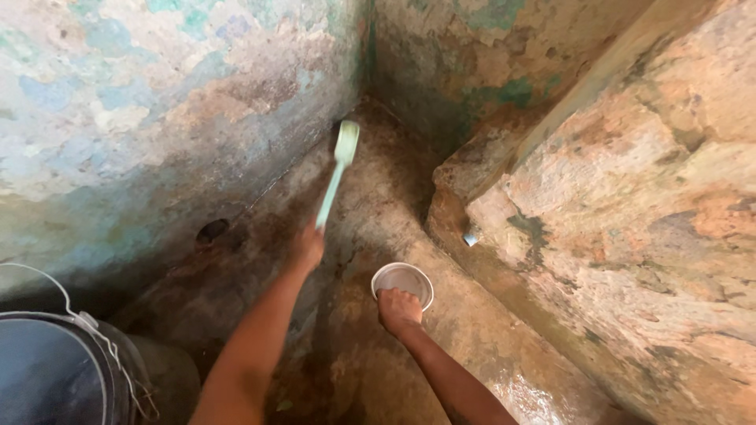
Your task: The person cleans the corner of a room using a brush and water, dipping the brush into a small container and scrubbing the floor surface.
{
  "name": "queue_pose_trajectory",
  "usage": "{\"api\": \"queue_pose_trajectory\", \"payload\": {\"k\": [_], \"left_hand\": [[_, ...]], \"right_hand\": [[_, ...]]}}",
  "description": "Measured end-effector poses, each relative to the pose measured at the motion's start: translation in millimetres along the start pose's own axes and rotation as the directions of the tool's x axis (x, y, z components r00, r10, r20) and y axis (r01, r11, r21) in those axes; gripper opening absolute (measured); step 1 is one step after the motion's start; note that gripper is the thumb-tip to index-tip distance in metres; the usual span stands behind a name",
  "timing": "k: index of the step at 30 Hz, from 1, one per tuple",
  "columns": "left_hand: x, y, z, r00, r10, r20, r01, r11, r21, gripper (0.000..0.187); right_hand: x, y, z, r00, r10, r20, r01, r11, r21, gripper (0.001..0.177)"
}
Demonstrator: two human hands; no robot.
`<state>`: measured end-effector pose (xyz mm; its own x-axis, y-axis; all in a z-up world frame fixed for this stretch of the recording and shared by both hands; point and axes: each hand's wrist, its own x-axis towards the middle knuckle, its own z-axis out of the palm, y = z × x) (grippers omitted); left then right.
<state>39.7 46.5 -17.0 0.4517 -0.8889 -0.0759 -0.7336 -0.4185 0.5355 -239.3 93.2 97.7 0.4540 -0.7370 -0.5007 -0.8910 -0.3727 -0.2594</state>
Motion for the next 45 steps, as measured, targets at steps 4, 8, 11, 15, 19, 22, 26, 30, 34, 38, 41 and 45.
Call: {"api": "queue_pose_trajectory", "payload": {"k": [4, 8, 11, 15, 19, 22, 26, 30, 34, 38, 41, 45], "left_hand": [[-147.1, -58.3, 4.1, 0.954, -0.093, 0.284, 0.127, 0.986, -0.105, 0.056], [-192.8, -79.8, -15.8, 0.906, -0.132, 0.401, 0.071, 0.984, 0.164, 0.064], [-144.4, -80.6, -32.1, 0.956, 0.011, 0.295, -0.09, 0.962, 0.258, 0.065], [-20.9, -41.7, -21.9, 0.984, -0.157, 0.09, 0.141, 0.977, 0.158, 0.046], [17.5, -8.9, -5.8, 0.969, -0.19, 0.161, 0.16, 0.97, 0.181, 0.046], [-49.2, -14.8, -0.9, 0.964, -0.077, 0.254, 0.068, 0.997, 0.042, 0.051], [-178.3, -47.3, -33.7, 0.847, -0.031, 0.531, 0.017, 0.999, 0.03, 0.064], [-235.0, -92.0, -74.1, 0.886, -0.264, 0.38, 0.218, 0.963, 0.16, 0.061], [-208.2, -125.9, -92.9, 0.917, -0.398, -0.012, 0.398, 0.917, -0.007, 0.058], [-217.6, -105.4, -81.6, 0.821, -0.559, 0.12, 0.561, 0.828, 0.013, 0.054], [-275.4, -61.3, -58.9, 0.906, -0.37, 0.207, 0.364, 0.929, 0.068, 0.052], [-348.0, -51.3, -71.2, 0.806, -0.273, 0.525, 0.254, 0.961, 0.11, 0.057]], "right_hand": [[2.5, 1.9, 5.7, 0.999, -0.016, -0.04, 0.016, 1.0, -0.007, 0.022], [1.5, 1.1, 4.2, 0.999, -0.018, -0.038, 0.018, 1.0, 0.004, 0.023], [0.6, 2.1, 2.6, 0.999, 0.0, -0.041, 0.001, 1.0, 0.023, 0.024], [-3.4, -2.1, 0.6, 0.999, -0.008, -0.046, 0.008, 1.0, 0.001, 0.025], [-3.3, -3.8, -2.7, 1.0, 0.019, -0.021, -0.019, 1.0, 0.01, 0.024], [-2.5, -1.6, 2.9, 1.0, 0.018, -0.006, -0.018, 1.0, -0.016, 0.023], [5.7, 4.9, 11.1, 0.997, -0.015, -0.08, 0.014, 1.0, -0.016, 0.023], [1.7, 7.5, 17.1, 0.999, 0.009, -0.05, -0.008, 1.0, 0.02, 0.024], [-8.1, 6.8, 17.8, 1.0, 0.012, -0.027, -0.012, 1.0, -0.024, 0.033], [-21.1, 10.7, 33.0, 0.999, 0.041, 0.004, -0.041, 0.998, -0.047, 0.033], [-22.8, 24.9, 43.3, 0.995, 0.095, 0.028, -0.092, 0.993, -0.077, 0.032], [-17.8, 45.4, 52.2, 0.99, 0.131, -0.06, -0.134, 0.989, -0.056, 0.03]]}}
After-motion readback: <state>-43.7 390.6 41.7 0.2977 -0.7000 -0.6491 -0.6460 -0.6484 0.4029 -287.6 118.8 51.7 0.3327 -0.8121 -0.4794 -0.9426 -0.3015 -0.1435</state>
